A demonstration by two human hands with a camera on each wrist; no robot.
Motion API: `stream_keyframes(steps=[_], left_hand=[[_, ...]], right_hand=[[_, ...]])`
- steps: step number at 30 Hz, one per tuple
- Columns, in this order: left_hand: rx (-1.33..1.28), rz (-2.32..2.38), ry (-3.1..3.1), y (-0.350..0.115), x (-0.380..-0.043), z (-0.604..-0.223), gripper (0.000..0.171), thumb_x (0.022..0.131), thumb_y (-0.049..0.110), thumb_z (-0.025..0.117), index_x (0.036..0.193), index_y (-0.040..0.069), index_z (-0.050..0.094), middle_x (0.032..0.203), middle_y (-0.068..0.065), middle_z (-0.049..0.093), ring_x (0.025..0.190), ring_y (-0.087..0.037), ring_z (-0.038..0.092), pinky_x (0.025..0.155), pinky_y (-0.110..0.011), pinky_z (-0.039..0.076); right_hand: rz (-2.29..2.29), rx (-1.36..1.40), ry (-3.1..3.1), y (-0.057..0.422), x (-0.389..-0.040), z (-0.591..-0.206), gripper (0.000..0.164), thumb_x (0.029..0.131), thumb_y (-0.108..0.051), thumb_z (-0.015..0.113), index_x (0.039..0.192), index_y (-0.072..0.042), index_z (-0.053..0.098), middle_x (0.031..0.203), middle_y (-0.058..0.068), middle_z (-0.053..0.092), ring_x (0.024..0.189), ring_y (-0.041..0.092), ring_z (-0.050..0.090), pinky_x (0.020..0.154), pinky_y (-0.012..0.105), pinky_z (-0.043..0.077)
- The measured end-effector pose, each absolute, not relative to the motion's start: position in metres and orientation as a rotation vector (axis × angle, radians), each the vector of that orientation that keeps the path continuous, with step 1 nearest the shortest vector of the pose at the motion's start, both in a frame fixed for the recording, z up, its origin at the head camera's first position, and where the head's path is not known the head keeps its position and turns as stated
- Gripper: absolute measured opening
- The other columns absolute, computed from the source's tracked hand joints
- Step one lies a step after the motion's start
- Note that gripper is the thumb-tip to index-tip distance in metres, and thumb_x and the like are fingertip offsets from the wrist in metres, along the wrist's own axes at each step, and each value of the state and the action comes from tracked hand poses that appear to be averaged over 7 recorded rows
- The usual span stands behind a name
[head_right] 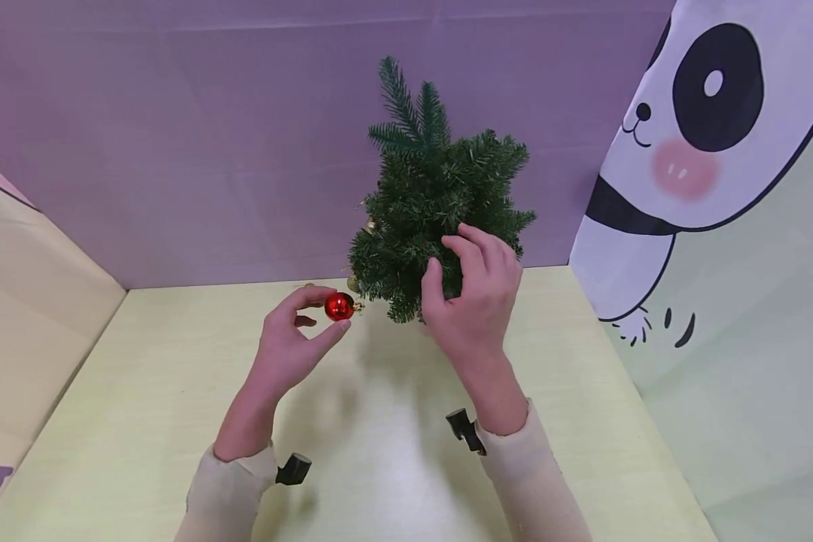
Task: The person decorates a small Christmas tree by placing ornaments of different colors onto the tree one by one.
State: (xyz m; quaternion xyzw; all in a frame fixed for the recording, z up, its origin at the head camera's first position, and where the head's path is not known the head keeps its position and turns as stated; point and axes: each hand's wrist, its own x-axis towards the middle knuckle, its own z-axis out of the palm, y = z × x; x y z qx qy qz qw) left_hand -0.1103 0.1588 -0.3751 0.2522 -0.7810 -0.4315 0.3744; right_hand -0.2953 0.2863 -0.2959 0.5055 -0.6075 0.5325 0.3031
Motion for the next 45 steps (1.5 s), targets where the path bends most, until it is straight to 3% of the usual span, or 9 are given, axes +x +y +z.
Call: stream_keyframes(steps=[12, 17, 21, 33, 45], left_hand=[[0.583, -1.107, -1.982, 0.165, -0.120, -0.360, 0.041, 0.082, 0.017, 0.079, 0.120, 0.011, 0.064, 0.116, 0.003, 0.063, 0.107, -0.015, 0.052, 0.081, -0.038, 0.047], [0.573, -1.107, -1.972, 0.169, -0.125, -0.352, 0.040, 0.083, 0.019, 0.078, 0.120, 0.011, 0.065, 0.117, 0.003, 0.063, 0.107, -0.015, 0.052, 0.081, -0.038, 0.047], [0.554, -1.106, -1.969, 0.170, -0.128, -0.346, 0.040, 0.084, 0.020, 0.077, 0.121, 0.011, 0.064, 0.117, 0.003, 0.063, 0.108, -0.017, 0.052, 0.082, -0.038, 0.047], [0.437, -1.246, -1.969, 0.171, -0.131, -0.337, 0.038, 0.084, 0.017, 0.077, 0.120, 0.013, 0.063, 0.112, 0.004, 0.063, 0.104, -0.012, 0.055, 0.081, -0.041, 0.047], [0.350, -1.224, -1.968, 0.166, -0.131, -0.340, 0.040, 0.083, 0.014, 0.078, 0.120, 0.014, 0.064, 0.111, 0.005, 0.063, 0.103, -0.010, 0.055, 0.080, -0.040, 0.048]], right_hand=[[1.629, 1.525, -1.643, 0.299, -0.274, -0.305, 0.017, 0.085, -0.009, 0.064, 0.097, 0.001, 0.069, 0.109, 0.015, 0.066, 0.104, 0.028, 0.060, 0.073, 0.034, 0.046], [1.662, 1.651, -1.742, 0.301, -0.270, -0.307, 0.016, 0.086, -0.005, 0.067, 0.102, -0.003, 0.070, 0.107, 0.008, 0.068, 0.098, 0.020, 0.062, 0.069, 0.034, 0.049], [1.635, 1.722, -1.845, 0.302, -0.269, -0.309, 0.018, 0.087, -0.006, 0.069, 0.105, -0.005, 0.070, 0.105, 0.003, 0.067, 0.094, 0.016, 0.060, 0.068, 0.034, 0.051], [2.020, 1.904, -2.277, 0.302, -0.276, -0.298, 0.032, 0.097, -0.008, 0.058, 0.129, -0.002, 0.059, 0.121, 0.009, 0.062, 0.100, 0.023, 0.057, 0.076, 0.029, 0.052], [1.817, 1.717, -2.523, 0.297, -0.272, -0.296, 0.028, 0.096, -0.022, 0.062, 0.117, -0.004, 0.067, 0.102, 0.010, 0.067, 0.087, 0.019, 0.060, 0.071, 0.036, 0.049]])
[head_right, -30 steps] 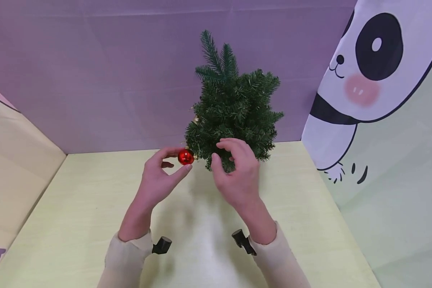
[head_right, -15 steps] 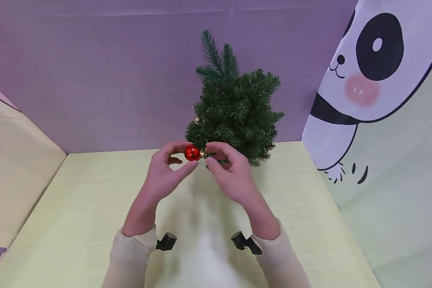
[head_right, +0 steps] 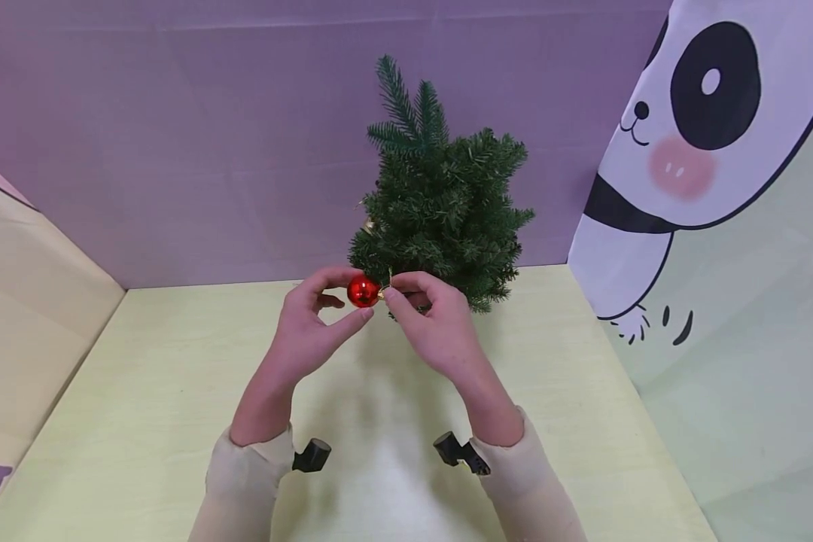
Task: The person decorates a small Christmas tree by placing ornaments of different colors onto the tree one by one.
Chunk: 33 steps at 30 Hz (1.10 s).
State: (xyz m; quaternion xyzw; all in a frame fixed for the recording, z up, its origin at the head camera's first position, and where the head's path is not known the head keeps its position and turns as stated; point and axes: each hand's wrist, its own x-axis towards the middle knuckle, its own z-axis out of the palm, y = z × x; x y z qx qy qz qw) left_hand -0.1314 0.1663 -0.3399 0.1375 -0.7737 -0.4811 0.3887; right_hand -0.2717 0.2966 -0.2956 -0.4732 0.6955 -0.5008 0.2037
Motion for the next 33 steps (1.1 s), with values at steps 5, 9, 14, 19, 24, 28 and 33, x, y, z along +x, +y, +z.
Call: stream_keyframes(steps=[5, 9, 14, 19, 24, 28, 33], left_hand=[[0.318, -1.229, -1.955, 0.166, -0.131, -0.342, 0.041, 0.083, 0.013, 0.078, 0.121, 0.011, 0.063, 0.113, 0.004, 0.063, 0.104, -0.011, 0.055, 0.080, -0.041, 0.047], [0.327, -1.235, -1.968, 0.166, -0.132, -0.344, 0.041, 0.083, 0.013, 0.078, 0.121, 0.012, 0.063, 0.115, 0.004, 0.062, 0.106, -0.010, 0.055, 0.081, -0.040, 0.047], [0.364, -1.230, -1.989, 0.166, -0.131, -0.348, 0.039, 0.084, 0.015, 0.077, 0.121, 0.013, 0.063, 0.116, 0.004, 0.062, 0.108, -0.011, 0.054, 0.081, -0.041, 0.047], [0.449, -1.165, -2.095, 0.165, -0.131, -0.353, 0.037, 0.086, 0.025, 0.075, 0.119, 0.016, 0.064, 0.115, 0.006, 0.061, 0.109, -0.011, 0.052, 0.082, -0.041, 0.047], [0.453, -1.081, -2.151, 0.166, -0.132, -0.349, 0.035, 0.088, 0.028, 0.072, 0.121, 0.016, 0.066, 0.120, 0.004, 0.059, 0.118, -0.013, 0.047, 0.085, -0.041, 0.046], [0.369, -1.093, -2.120, 0.168, -0.134, -0.340, 0.027, 0.090, 0.023, 0.070, 0.115, 0.014, 0.070, 0.117, 0.005, 0.060, 0.114, -0.012, 0.048, 0.084, -0.041, 0.044], [0.284, -1.107, -2.121, 0.172, -0.141, -0.332, 0.018, 0.090, 0.020, 0.072, 0.107, 0.014, 0.074, 0.110, 0.009, 0.060, 0.105, -0.009, 0.049, 0.082, -0.038, 0.044]], right_hand=[[-1.434, -1.287, 1.940, 0.296, -0.271, -0.298, 0.021, 0.094, -0.019, 0.066, 0.109, -0.005, 0.070, 0.095, 0.008, 0.068, 0.082, 0.026, 0.062, 0.065, 0.034, 0.050], [-1.519, -1.305, 1.952, 0.295, -0.268, -0.302, 0.014, 0.090, -0.013, 0.070, 0.101, -0.005, 0.073, 0.089, 0.007, 0.069, 0.075, 0.024, 0.063, 0.061, 0.029, 0.051], [-1.627, -1.398, 2.006, 0.295, -0.266, -0.304, 0.009, 0.087, -0.009, 0.073, 0.095, -0.005, 0.076, 0.088, 0.004, 0.070, 0.074, 0.015, 0.062, 0.064, 0.026, 0.052], [-1.584, -1.617, 2.100, 0.294, -0.266, -0.300, 0.006, 0.087, -0.011, 0.074, 0.091, -0.007, 0.076, 0.087, -0.001, 0.069, 0.071, 0.011, 0.061, 0.063, 0.028, 0.053], [-1.458, -1.734, 2.202, 0.294, -0.268, -0.293, 0.004, 0.087, -0.014, 0.074, 0.089, -0.010, 0.076, 0.086, -0.005, 0.069, 0.072, 0.007, 0.059, 0.063, 0.028, 0.052], [-1.408, -1.760, 2.220, 0.297, -0.271, -0.287, 0.004, 0.087, -0.013, 0.074, 0.088, -0.011, 0.076, 0.086, -0.006, 0.068, 0.070, 0.006, 0.057, 0.062, 0.028, 0.050], [-1.373, -1.808, 2.199, 0.300, -0.273, -0.282, 0.004, 0.087, -0.014, 0.074, 0.089, -0.013, 0.077, 0.087, -0.006, 0.069, 0.072, 0.006, 0.057, 0.062, 0.028, 0.048]])
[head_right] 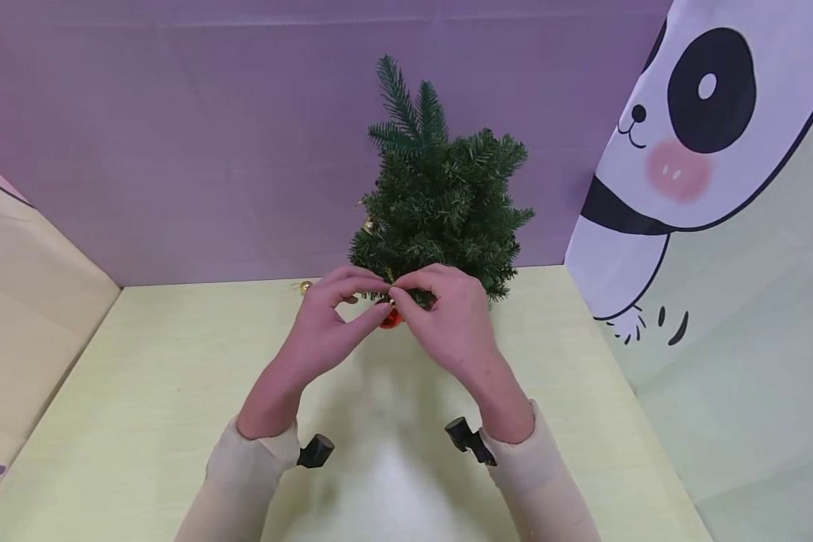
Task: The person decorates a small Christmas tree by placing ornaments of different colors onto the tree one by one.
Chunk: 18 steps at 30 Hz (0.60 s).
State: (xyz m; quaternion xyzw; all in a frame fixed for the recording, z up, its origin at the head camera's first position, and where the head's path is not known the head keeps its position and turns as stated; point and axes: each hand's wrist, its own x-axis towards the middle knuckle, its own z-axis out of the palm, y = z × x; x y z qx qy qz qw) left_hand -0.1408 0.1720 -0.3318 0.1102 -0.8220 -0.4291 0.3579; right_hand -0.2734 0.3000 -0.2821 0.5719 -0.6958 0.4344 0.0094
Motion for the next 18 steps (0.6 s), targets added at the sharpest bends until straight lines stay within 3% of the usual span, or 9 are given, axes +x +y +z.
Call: stream_keyframes(steps=[6, 11, 18], left_hand=[[0.259, -1.081, -2.094, 0.174, -0.149, -0.327, 0.010, 0.089, 0.015, 0.072, 0.098, 0.012, 0.076, 0.108, 0.006, 0.061, 0.103, -0.011, 0.051, 0.078, -0.035, 0.046], [0.209, -1.074, -2.064, 0.174, -0.155, -0.322, 0.007, 0.090, 0.013, 0.071, 0.093, 0.010, 0.075, 0.108, 0.000, 0.063, 0.102, -0.013, 0.051, 0.078, -0.040, 0.047], [0.219, -1.059, -2.073, 0.175, -0.162, -0.318, 0.008, 0.090, 0.014, 0.069, 0.094, 0.009, 0.074, 0.108, 0.003, 0.061, 0.101, -0.013, 0.050, 0.080, -0.040, 0.046]], right_hand=[[1.345, 1.823, -2.193, 0.303, -0.275, -0.277, 0.005, 0.088, -0.017, 0.074, 0.090, -0.014, 0.078, 0.090, -0.007, 0.069, 0.080, 0.006, 0.060, 0.065, 0.030, 0.051], [1.306, 1.814, -2.209, 0.304, -0.279, -0.276, 0.006, 0.088, -0.017, 0.073, 0.091, -0.013, 0.077, 0.091, -0.006, 0.069, 0.084, 0.008, 0.061, 0.066, 0.031, 0.052], [1.318, 1.789, -2.172, 0.304, -0.281, -0.274, 0.008, 0.088, -0.017, 0.073, 0.092, -0.012, 0.078, 0.093, -0.005, 0.070, 0.085, 0.008, 0.062, 0.065, 0.031, 0.052]])
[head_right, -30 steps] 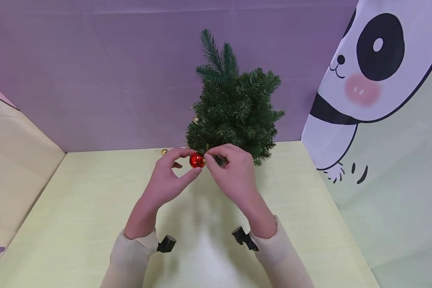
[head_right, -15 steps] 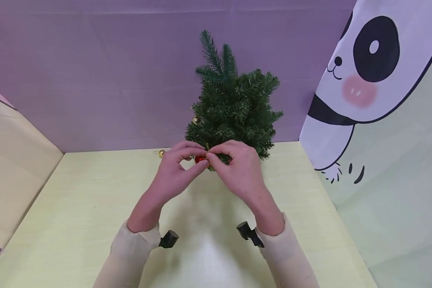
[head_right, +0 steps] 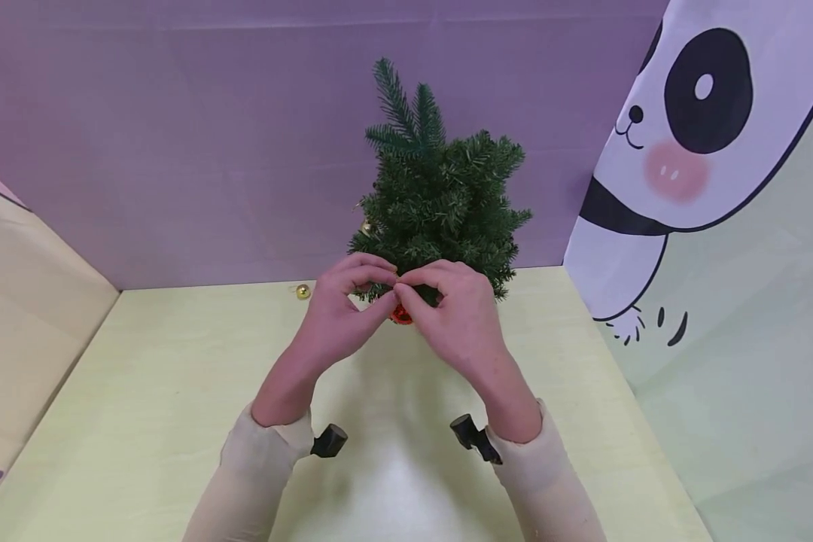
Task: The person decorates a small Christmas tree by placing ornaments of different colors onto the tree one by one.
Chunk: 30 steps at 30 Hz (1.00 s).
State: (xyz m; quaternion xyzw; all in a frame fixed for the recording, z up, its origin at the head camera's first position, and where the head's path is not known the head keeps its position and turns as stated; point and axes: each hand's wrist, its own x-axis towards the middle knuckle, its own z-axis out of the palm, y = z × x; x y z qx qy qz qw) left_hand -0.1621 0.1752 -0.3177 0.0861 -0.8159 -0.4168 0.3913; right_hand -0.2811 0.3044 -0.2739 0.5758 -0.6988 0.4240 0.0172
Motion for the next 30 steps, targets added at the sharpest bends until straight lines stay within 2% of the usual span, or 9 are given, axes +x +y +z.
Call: stream_keyframes(steps=[4, 11, 15, 20, 30], left_hand=[[0.219, -1.033, -2.046, 0.175, -0.165, -0.316, 0.008, 0.091, 0.014, 0.068, 0.092, 0.009, 0.075, 0.106, 0.002, 0.062, 0.100, -0.013, 0.051, 0.079, -0.038, 0.046], [0.243, -0.956, -2.000, 0.171, -0.170, -0.309, 0.008, 0.091, 0.015, 0.069, 0.092, 0.010, 0.075, 0.102, 0.001, 0.063, 0.098, -0.015, 0.051, 0.077, -0.036, 0.045], [0.251, -0.908, -1.991, 0.170, -0.174, -0.303, 0.008, 0.090, 0.016, 0.070, 0.091, 0.011, 0.076, 0.100, 0.001, 0.064, 0.098, -0.017, 0.049, 0.079, -0.036, 0.043], [0.281, -0.769, -2.007, 0.169, -0.183, -0.301, 0.009, 0.089, 0.017, 0.071, 0.090, 0.011, 0.077, 0.096, 0.000, 0.064, 0.098, -0.019, 0.050, 0.083, -0.034, 0.042], [0.346, -0.586, -1.996, 0.167, -0.196, -0.305, 0.011, 0.089, 0.018, 0.070, 0.090, 0.010, 0.077, 0.090, -0.004, 0.063, 0.093, -0.025, 0.052, 0.080, -0.037, 0.044]], right_hand=[[1.289, 1.773, -2.137, 0.303, -0.283, -0.272, 0.008, 0.088, -0.017, 0.073, 0.091, -0.011, 0.078, 0.092, -0.003, 0.070, 0.084, 0.013, 0.062, 0.065, 0.032, 0.052], [1.146, 1.645, -2.095, 0.299, -0.287, -0.270, 0.010, 0.088, -0.016, 0.069, 0.087, -0.010, 0.077, 0.087, 0.000, 0.071, 0.062, 0.013, 0.050, 0.057, 0.032, 0.040], [1.096, 1.573, -2.037, 0.296, -0.289, -0.268, 0.011, 0.087, -0.017, 0.070, 0.087, -0.008, 0.078, 0.087, 0.004, 0.071, 0.067, 0.018, 0.055, 0.056, 0.033, 0.041], [1.066, 1.496, -1.994, 0.292, -0.292, -0.268, 0.012, 0.087, -0.016, 0.070, 0.087, -0.006, 0.078, 0.087, 0.007, 0.071, 0.080, 0.025, 0.062, 0.064, 0.039, 0.048], [0.987, 1.436, -2.002, 0.282, -0.296, -0.273, 0.014, 0.089, -0.017, 0.067, 0.090, -0.006, 0.077, 0.089, 0.008, 0.071, 0.081, 0.027, 0.060, 0.066, 0.041, 0.050]])
